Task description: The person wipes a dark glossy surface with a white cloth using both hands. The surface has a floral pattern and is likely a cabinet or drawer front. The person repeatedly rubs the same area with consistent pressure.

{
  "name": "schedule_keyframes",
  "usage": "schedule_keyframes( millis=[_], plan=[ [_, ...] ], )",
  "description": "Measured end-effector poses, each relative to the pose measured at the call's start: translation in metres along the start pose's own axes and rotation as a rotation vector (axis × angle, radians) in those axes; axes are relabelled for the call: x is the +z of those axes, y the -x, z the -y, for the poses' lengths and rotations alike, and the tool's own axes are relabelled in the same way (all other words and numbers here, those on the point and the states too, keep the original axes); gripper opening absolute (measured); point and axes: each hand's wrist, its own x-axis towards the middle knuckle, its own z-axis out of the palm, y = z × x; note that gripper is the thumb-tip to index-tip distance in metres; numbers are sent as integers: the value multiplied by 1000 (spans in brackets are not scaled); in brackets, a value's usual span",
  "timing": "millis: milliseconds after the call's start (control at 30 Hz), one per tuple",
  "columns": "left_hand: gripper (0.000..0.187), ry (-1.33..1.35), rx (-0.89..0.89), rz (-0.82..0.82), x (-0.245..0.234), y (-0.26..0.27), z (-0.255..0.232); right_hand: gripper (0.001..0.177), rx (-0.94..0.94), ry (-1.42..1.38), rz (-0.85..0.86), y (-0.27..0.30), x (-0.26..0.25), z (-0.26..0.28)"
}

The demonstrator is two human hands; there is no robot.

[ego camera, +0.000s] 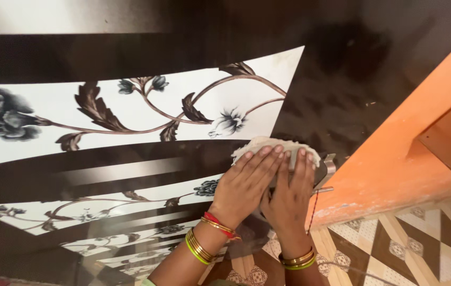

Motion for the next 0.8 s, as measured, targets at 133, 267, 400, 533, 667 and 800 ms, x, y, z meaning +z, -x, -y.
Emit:
schedule_keyframes(
  millis=[133, 267, 400, 533, 667, 800],
  plan=[
    [58, -105, -30, -43, -16, -8, 24, 75, -53, -132, 22, -26, 10, 6],
    [58, -270, -98, -153, -30, -1, 62, 79, -189, -128, 41, -58, 16, 26],
    [60, -257, -233, -179, -45, 32, 95, 78, -347, -189, 109, -81, 12, 70],
    [67, -276, -403, -156, -57, 78, 120, 74, -503, -259, 135, -92, 6, 125],
    [72, -246, -571, -122, -70, 107, 130, 63, -639, -309, 51, -97, -1, 165],
    [70, -197, -599, -153, -87, 97, 133, 62, -685, -346, 53, -116, -9, 163]
  ],
)
